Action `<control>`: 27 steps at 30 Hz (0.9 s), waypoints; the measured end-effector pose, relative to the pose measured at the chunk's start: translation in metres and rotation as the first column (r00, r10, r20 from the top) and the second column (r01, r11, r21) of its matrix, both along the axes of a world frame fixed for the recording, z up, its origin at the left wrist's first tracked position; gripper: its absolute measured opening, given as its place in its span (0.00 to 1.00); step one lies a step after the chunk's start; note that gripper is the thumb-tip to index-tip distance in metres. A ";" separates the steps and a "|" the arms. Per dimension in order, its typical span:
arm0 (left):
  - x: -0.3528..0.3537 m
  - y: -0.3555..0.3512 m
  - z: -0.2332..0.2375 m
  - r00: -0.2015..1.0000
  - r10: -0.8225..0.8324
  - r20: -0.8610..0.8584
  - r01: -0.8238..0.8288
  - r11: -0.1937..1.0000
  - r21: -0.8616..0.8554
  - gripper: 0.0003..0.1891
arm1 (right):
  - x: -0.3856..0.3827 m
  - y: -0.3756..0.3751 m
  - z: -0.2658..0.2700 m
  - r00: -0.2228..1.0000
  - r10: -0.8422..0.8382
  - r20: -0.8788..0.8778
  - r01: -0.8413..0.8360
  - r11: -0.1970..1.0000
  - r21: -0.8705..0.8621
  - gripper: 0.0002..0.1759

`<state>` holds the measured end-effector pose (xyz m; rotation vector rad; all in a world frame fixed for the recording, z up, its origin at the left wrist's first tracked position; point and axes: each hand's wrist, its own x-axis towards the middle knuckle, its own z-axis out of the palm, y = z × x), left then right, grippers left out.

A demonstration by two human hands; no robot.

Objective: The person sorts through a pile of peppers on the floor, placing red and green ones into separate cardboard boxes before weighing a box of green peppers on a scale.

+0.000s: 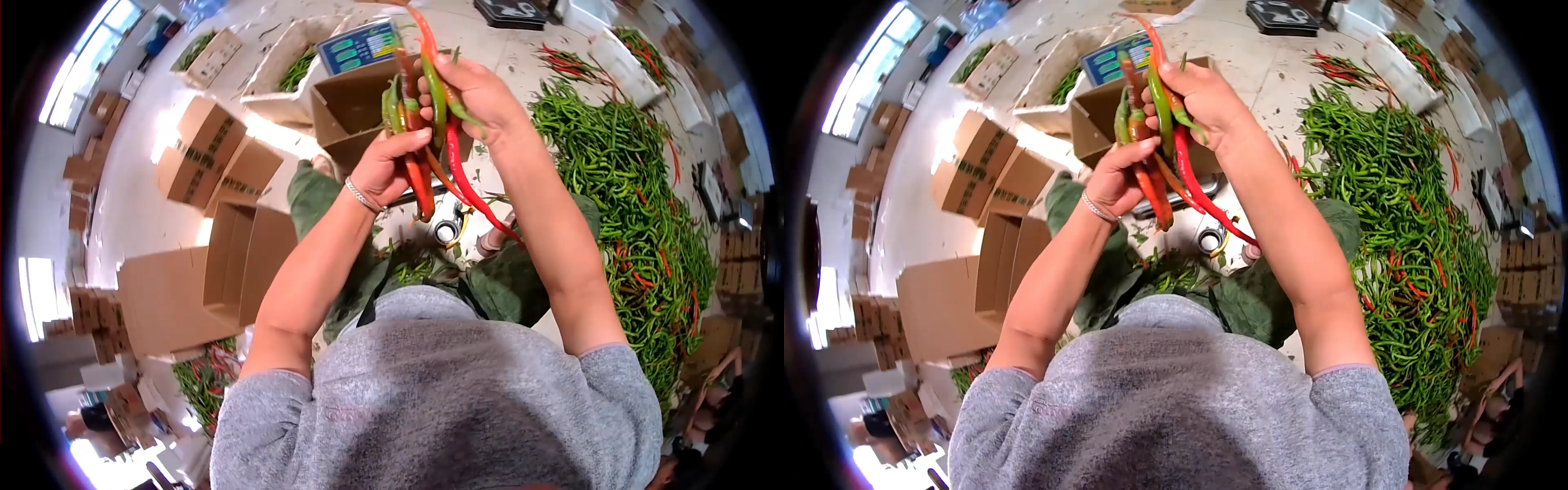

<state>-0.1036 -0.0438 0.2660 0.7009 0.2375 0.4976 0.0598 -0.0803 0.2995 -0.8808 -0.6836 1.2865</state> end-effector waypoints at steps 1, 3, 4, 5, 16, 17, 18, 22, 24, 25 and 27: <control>-0.009 -0.001 -0.012 1.000 -0.001 -0.015 0.001 1.000 -0.001 0.15 | -0.013 0.004 -0.006 0.999 -0.010 0.052 0.012 0.999 -0.039 0.15; -0.029 -0.008 -0.022 0.999 0.036 0.006 -0.036 0.998 -0.044 0.16 | -0.033 0.007 -0.011 0.993 0.048 0.104 -0.037 0.994 -0.105 0.15; -0.037 -0.009 -0.029 0.999 0.048 0.012 -0.047 0.997 -0.058 0.16 | -0.040 0.006 -0.010 0.990 0.076 0.121 -0.060 0.989 -0.136 0.14; -0.043 -0.008 -0.039 0.996 0.083 -0.016 -0.084 0.994 -0.064 0.18 | -0.039 0.008 -0.018 0.983 0.129 0.129 -0.114 0.987 -0.112 0.14; -0.087 -0.015 -0.093 0.928 0.014 0.373 0.172 0.871 -0.460 0.23 | -0.073 0.045 -0.030 0.957 0.165 -0.239 -0.206 0.965 -0.159 0.18; -0.090 -0.017 -0.101 0.930 -0.013 0.368 0.182 0.885 -0.429 0.24 | -0.078 0.052 -0.040 0.921 0.212 -0.328 -0.261 0.959 -0.114 0.18; -0.092 -0.021 -0.090 0.931 -0.041 0.363 0.194 0.898 -0.394 0.25 | -0.083 0.059 -0.048 0.874 0.258 -0.412 -0.309 0.949 -0.060 0.18; -0.101 -0.015 -0.097 0.898 -0.050 0.438 0.231 0.899 -0.372 0.24 | -0.109 0.083 -0.069 0.867 0.302 -0.397 -0.353 0.934 -0.060 0.11; -0.102 -0.016 -0.092 0.910 0.024 0.414 0.129 0.932 -0.338 0.20 | -0.115 0.093 -0.066 0.897 0.230 -0.378 -0.293 0.949 -0.116 0.12; -0.108 -0.013 -0.090 0.909 0.014 0.416 0.127 0.943 -0.308 0.19 | -0.110 0.102 -0.064 0.941 0.216 -0.261 -0.240 0.969 -0.061 0.14; -0.121 -0.007 -0.091 0.914 0.014 0.404 0.107 0.956 -0.274 0.18 | -0.088 0.119 -0.039 0.985 0.019 -0.170 -0.013 0.999 0.036 0.14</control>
